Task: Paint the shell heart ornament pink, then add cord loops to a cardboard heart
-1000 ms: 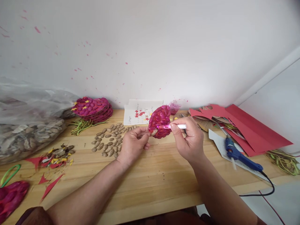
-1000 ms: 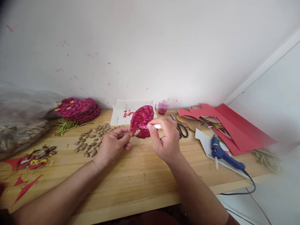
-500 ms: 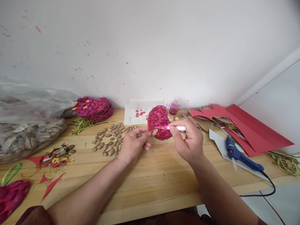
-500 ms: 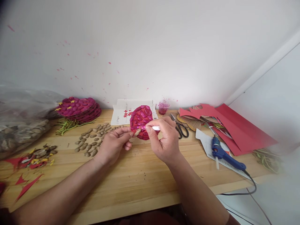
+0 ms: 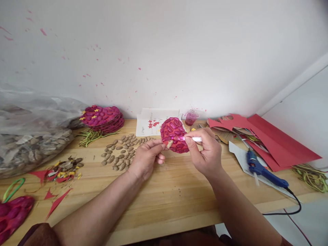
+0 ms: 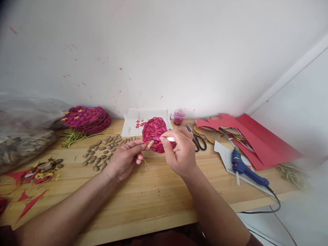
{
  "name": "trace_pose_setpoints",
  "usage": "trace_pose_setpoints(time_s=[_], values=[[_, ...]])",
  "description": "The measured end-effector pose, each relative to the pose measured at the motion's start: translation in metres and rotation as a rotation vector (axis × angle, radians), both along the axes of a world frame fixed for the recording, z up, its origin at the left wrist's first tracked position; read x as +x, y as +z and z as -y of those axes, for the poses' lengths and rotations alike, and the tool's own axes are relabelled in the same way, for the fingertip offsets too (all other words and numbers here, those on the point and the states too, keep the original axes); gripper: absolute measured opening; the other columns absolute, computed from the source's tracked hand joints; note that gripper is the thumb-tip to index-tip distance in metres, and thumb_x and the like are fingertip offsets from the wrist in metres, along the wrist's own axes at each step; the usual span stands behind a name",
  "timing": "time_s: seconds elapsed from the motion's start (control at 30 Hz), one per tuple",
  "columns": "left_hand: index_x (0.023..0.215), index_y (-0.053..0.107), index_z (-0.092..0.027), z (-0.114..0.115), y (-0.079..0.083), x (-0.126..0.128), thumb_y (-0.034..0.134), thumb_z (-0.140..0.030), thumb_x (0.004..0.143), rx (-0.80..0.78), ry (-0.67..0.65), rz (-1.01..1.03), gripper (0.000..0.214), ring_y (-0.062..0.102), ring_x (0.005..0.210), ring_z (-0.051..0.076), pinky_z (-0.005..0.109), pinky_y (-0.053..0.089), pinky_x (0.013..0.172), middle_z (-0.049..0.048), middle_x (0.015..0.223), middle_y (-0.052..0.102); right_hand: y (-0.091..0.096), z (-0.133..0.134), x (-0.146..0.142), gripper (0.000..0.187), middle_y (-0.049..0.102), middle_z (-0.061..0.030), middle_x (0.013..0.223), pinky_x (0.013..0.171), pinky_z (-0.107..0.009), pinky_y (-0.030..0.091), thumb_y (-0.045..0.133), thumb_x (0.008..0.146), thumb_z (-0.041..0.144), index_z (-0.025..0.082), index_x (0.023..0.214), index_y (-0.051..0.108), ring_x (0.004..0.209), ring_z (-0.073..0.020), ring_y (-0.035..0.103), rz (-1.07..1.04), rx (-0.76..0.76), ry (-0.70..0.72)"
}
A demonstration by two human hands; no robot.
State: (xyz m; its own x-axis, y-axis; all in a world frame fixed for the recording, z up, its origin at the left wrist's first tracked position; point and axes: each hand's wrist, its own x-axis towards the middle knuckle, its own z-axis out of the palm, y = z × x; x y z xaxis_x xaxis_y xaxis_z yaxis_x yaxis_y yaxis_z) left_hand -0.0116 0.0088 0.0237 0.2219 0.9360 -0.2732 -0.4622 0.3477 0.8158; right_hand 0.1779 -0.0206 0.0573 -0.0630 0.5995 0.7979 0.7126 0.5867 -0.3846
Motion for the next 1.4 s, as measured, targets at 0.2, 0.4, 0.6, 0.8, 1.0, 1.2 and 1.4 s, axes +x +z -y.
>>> trace_pose_setpoints(time_s=[0.2,0.4,0.6,0.8,1.0,1.2,1.4], values=[[0.086,0.078,-0.008,-0.0001,0.0011,0.0000,0.094,-0.022,0.061,-0.022,0.005,0.012,0.032,0.052,0.040,0.004,0.015,0.039,0.036,0.0099,0.081,0.079,-0.0005,0.0002,-0.0013,0.005,0.072,-0.0020,0.083,0.081,-0.039,0.048,0.065,0.096,0.021,0.023,0.093,0.068,0.084,-0.0194,0.063,0.015,-0.002,0.009],[0.083,0.078,-0.007,0.0008,0.0054,0.0012,0.092,-0.019,0.061,-0.048,0.010,0.021,0.029,0.050,0.039,0.003,0.015,0.038,0.036,0.0093,0.079,0.078,-0.0013,-0.0011,-0.0004,0.006,0.072,-0.0030,0.084,0.082,-0.040,0.050,0.064,0.096,0.022,0.024,0.094,0.069,0.084,-0.0206,0.063,0.006,0.005,-0.010],[0.084,0.078,-0.008,0.0013,0.0062,0.0009,0.092,-0.019,0.063,-0.046,0.001,0.015,0.028,0.050,0.039,0.003,0.016,0.037,0.036,0.0102,0.080,0.078,-0.0014,-0.0005,-0.0009,0.006,0.073,-0.0034,0.085,0.080,-0.040,0.051,0.064,0.095,0.021,0.024,0.094,0.069,0.086,-0.0216,0.064,-0.016,0.008,-0.013],[0.084,0.078,-0.007,0.0013,0.0050,0.0008,0.091,-0.020,0.063,-0.039,0.008,0.018,0.028,0.051,0.040,0.003,0.015,0.038,0.036,0.0104,0.080,0.078,-0.0014,0.0000,-0.0020,0.005,0.073,-0.0028,0.083,0.081,-0.040,0.050,0.064,0.095,0.022,0.024,0.093,0.069,0.083,-0.0208,0.064,0.010,-0.001,-0.002],[0.085,0.079,-0.008,0.0010,0.0054,0.0006,0.092,-0.020,0.064,-0.042,0.005,0.023,0.028,0.051,0.040,0.003,0.015,0.038,0.036,0.0102,0.081,0.078,-0.0010,-0.0008,-0.0015,0.006,0.072,-0.0031,0.085,0.081,-0.040,0.050,0.063,0.096,0.021,0.024,0.094,0.069,0.085,-0.0209,0.064,-0.014,0.010,-0.005],[0.086,0.079,-0.007,0.0002,0.0031,0.0010,0.092,-0.021,0.064,-0.036,0.001,0.006,0.028,0.050,0.040,0.004,0.016,0.038,0.037,0.0104,0.080,0.078,-0.0035,-0.0017,0.0003,0.007,0.073,-0.0030,0.085,0.082,-0.041,0.050,0.063,0.096,0.022,0.024,0.093,0.068,0.084,-0.0213,0.063,-0.010,-0.008,-0.020],[0.087,0.079,-0.009,0.0009,0.0028,0.0009,0.092,-0.022,0.064,-0.027,-0.010,-0.010,0.029,0.050,0.041,0.004,0.016,0.037,0.037,0.0097,0.079,0.078,-0.0058,-0.0025,0.0020,0.005,0.072,-0.0029,0.087,0.082,-0.040,0.050,0.064,0.096,0.022,0.024,0.095,0.068,0.085,-0.0209,0.064,-0.032,-0.013,-0.011]])
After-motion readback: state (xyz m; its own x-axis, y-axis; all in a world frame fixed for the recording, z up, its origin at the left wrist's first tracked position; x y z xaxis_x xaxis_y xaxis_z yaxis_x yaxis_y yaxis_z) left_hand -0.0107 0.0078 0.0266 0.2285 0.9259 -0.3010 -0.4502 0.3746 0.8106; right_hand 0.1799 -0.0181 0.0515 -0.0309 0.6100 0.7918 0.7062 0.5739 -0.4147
